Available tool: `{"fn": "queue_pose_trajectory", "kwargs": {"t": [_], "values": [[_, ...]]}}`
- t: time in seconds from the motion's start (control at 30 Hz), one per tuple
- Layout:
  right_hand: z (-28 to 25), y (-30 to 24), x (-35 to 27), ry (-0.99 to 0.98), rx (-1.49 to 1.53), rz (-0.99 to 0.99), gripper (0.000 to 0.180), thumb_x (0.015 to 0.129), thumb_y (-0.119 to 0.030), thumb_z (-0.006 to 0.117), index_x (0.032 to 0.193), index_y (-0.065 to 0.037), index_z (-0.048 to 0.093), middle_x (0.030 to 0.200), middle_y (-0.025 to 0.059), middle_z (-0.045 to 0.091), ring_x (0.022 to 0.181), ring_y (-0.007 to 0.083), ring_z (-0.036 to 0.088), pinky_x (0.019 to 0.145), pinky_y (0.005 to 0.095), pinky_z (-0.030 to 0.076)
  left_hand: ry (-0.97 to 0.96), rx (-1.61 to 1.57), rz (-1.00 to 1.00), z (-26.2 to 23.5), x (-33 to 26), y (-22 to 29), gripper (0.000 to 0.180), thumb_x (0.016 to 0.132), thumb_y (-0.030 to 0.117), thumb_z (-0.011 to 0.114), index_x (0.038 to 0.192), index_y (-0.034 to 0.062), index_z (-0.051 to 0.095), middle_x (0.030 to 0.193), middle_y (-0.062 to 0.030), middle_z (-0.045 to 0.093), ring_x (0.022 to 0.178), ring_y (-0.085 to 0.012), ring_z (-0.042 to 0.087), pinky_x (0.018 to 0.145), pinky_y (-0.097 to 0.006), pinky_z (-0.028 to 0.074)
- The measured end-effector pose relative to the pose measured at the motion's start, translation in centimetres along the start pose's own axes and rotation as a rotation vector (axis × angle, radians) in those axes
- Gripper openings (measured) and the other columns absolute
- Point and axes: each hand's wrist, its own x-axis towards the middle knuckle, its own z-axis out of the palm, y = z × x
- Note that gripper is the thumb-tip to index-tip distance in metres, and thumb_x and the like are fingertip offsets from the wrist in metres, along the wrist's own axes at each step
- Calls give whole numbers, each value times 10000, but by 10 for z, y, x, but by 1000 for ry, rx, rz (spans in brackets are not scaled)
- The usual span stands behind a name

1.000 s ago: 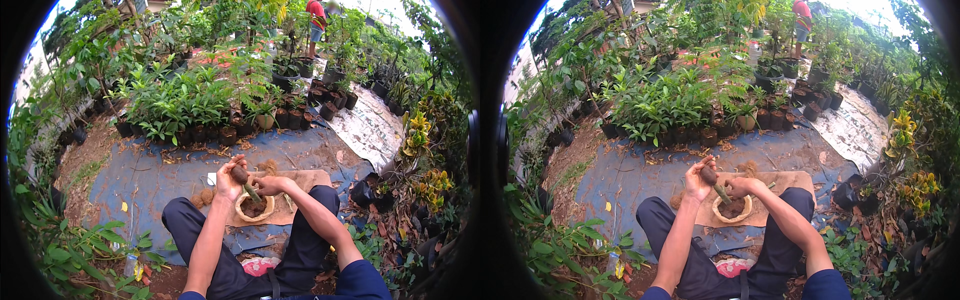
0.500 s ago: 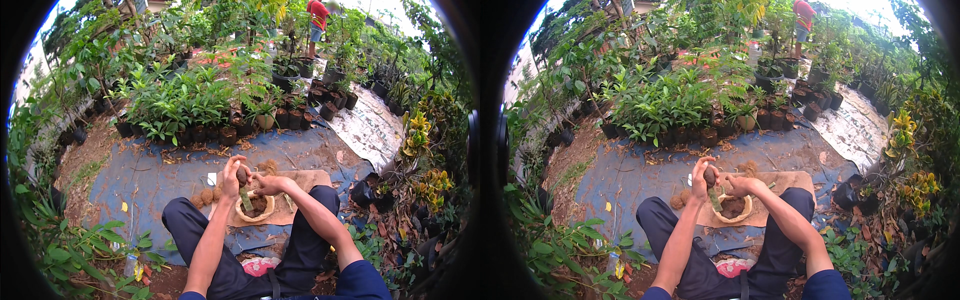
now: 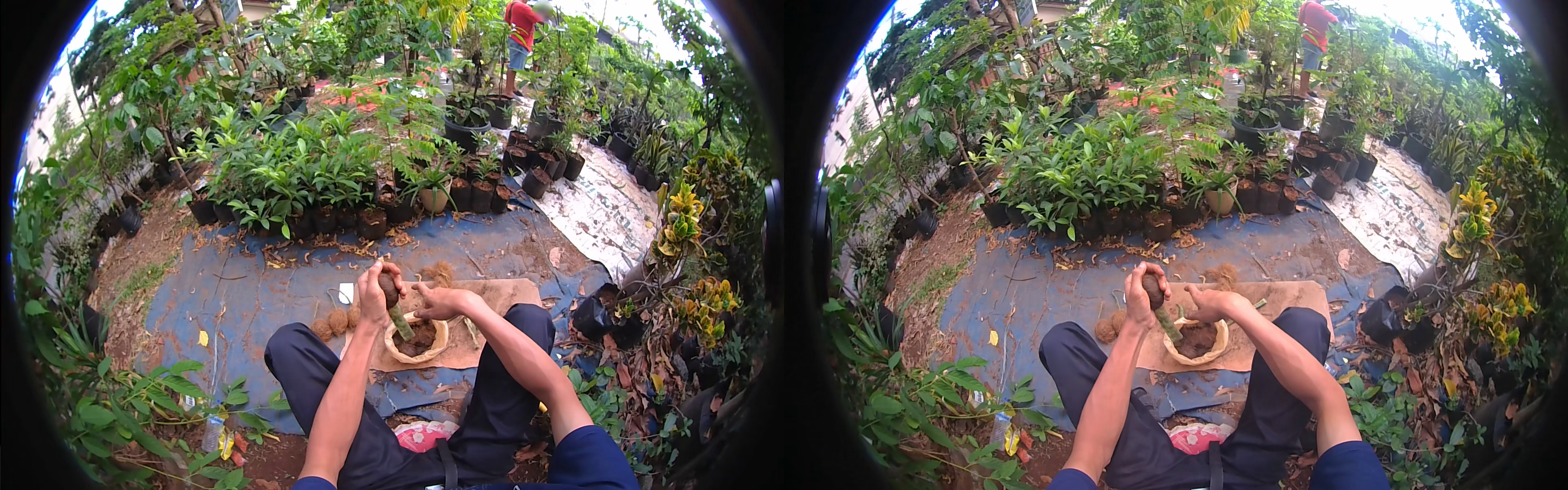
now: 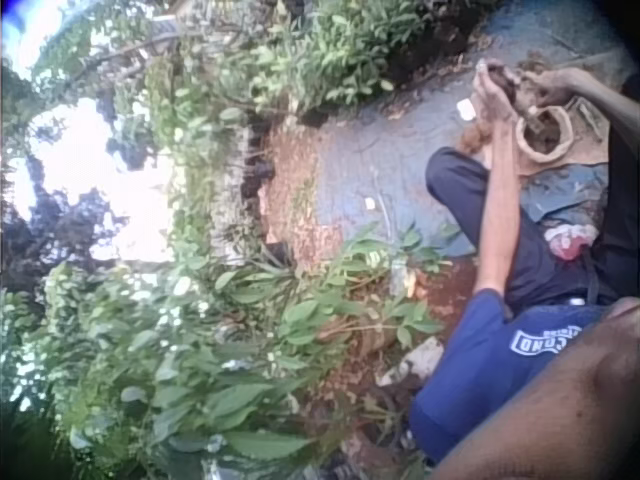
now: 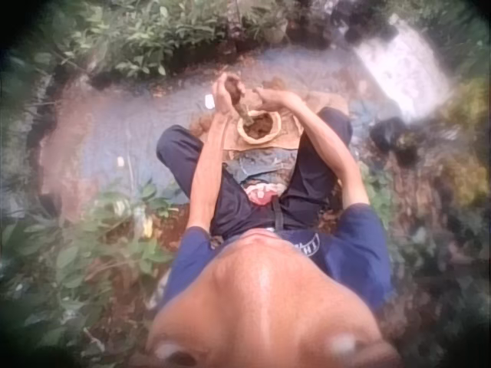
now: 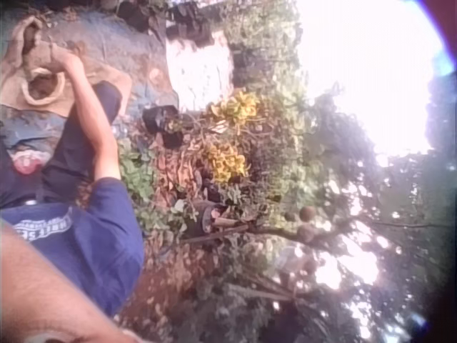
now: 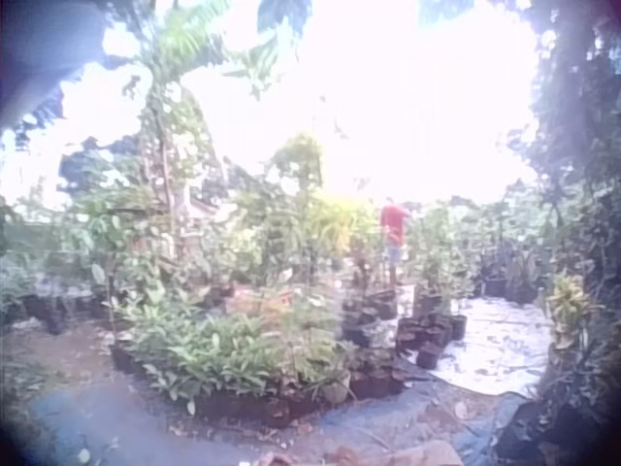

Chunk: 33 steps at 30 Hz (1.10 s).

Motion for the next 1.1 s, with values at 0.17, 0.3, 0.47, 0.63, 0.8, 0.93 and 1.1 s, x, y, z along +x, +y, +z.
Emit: {"fn": "queue_pose_trajectory", "kwargs": {"t": [0.17, 0.3, 0.47, 0.63, 0.8, 0.93, 1.1], "values": [[-2, -2, -2, -14, -14, 16, 881, 890, -465, 562, 1450, 41, 108, 1120, 240, 634, 1104, 365, 580, 935, 411, 460, -26, 62, -18, -5, 3, -5, 591, 987, 499, 416, 586, 66, 449, 532, -59, 472, 431, -154, 473, 426, -268, 412], [-3, -2, -2, -27, 44, 19, 824, 870, -460, 587, 1432, 0, 197, 1236, 310, 543, 1185, 387, 527, 979, 440, 433, -30, 123, -18, -13, 7, -7, 542, 996, 450, 432, 614, 67, 460, 555, -65, 491, 459, -156, 485, 448, -269, 420], [0, 1, 2, -46, -31, 35, 846, 885, -450, 573, 1444, 27, 153, 1108, 255, 631, 1085, 372, 586, 929, 413, 461, 31, -145, -22, -7, 10, -12, 359, 987, 351, 498, 805, 44, 537, 691, -78, 566, 631, -173, 570, 605, -281, 494], [5, 6, 4, 34, -17, 23, 833, 885, -441, 582, 1440, 20, 165, 1117, 257, 622, 1104, 369, 576, 935, 419, 457, -5, -86, -113, -11, 10, -5, 258, 939, 293, 601, 850, 51, 577, 764, -63, 601, 689, -156, 599, 601, -289, 527], [5, 7, 3, 25, -43, 9, 817, 885, -466, 574, 1438, 12, 208, 1141, 247, 614, 1120, 365, 568, 946, 424, 452, 78, -158, -88, -5, 8, -6, 305, 933, 315, 610, 758, 80, 526, 709, -44, 568, 582, -139, 557, 510, -274, 485], [3, 7, 5, -30, -41, 43, 746, 872, -466, 585, 1420, -35, 318, 1239, 234, 568, 1168, 358, 542, 973, 432, 440, -36, -200, -175, -10, 9, -5, 368, 965, 352, 547, 711, 98, 465, 651, -30, 507, 545, -131, 522, 476, -270, 442], [4, 7, 5, -36, -40, 29, 692, 872, -464, 585, 1389, -45, 396, 1242, 226, 573, 1162, 356, 547, 967, 434, 444, -157, -152, -203, -22, 11, -5, 400, 991, 393, 475, 718, 103, 435, 636, -32, 482, 529, -125, 496, 463, -256, 409]]}}
